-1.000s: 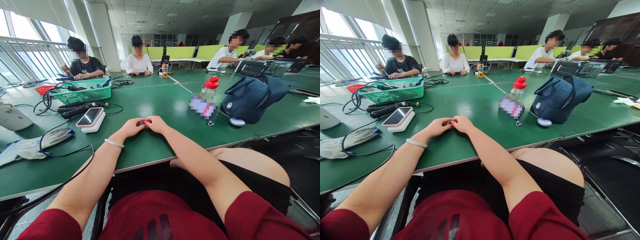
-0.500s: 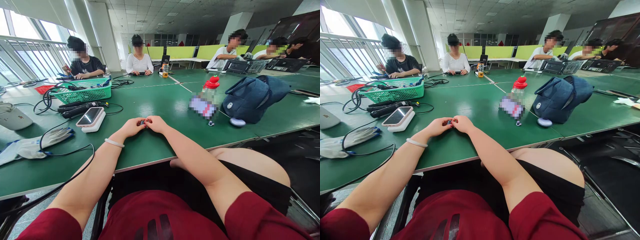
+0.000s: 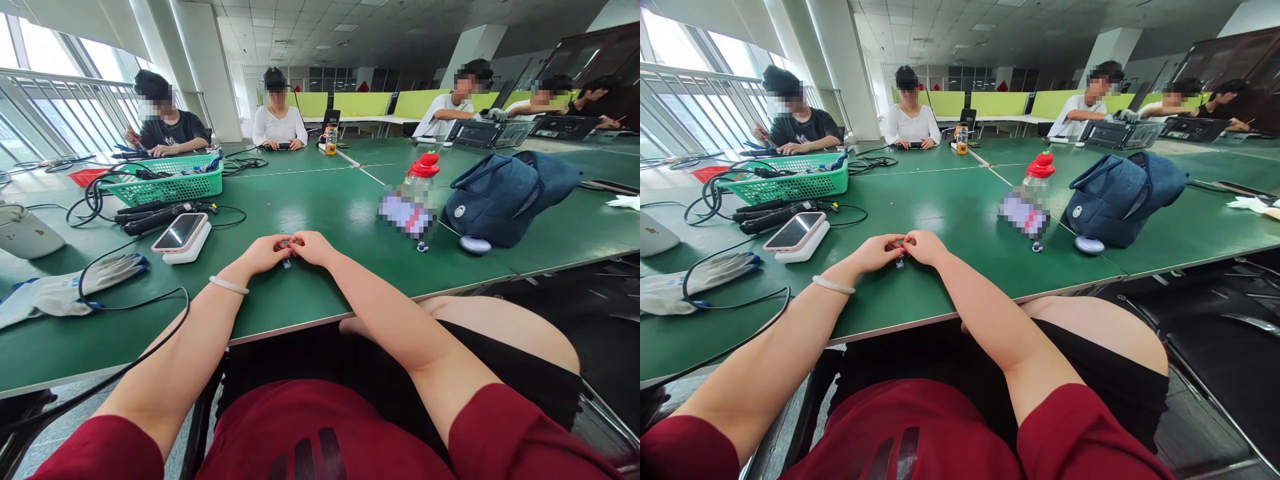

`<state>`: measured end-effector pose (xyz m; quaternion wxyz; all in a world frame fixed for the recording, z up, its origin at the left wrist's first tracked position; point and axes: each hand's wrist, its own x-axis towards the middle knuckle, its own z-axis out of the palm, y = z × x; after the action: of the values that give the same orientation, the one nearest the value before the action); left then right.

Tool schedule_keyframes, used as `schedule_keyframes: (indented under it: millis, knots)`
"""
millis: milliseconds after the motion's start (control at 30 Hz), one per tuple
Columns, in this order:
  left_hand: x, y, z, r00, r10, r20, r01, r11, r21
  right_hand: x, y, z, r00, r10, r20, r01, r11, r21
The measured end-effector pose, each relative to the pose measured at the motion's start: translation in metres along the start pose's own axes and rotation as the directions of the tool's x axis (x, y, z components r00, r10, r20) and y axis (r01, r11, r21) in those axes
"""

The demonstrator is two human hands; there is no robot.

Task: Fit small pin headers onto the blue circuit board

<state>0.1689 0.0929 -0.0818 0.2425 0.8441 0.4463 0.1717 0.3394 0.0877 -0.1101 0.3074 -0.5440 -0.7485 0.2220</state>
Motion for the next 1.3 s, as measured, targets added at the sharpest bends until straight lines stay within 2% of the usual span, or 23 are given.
schedule_keyframes:
  millis: [1300]
  knots:
    - [0.0016, -0.0027, 0.0008, 1.000, -0.001, -0.004, 0.001, 1.000, 0.000, 0.0004, 0.0001, 0.0002, 1.000, 0.007, 0.004, -0.007, 1.000, -0.017]
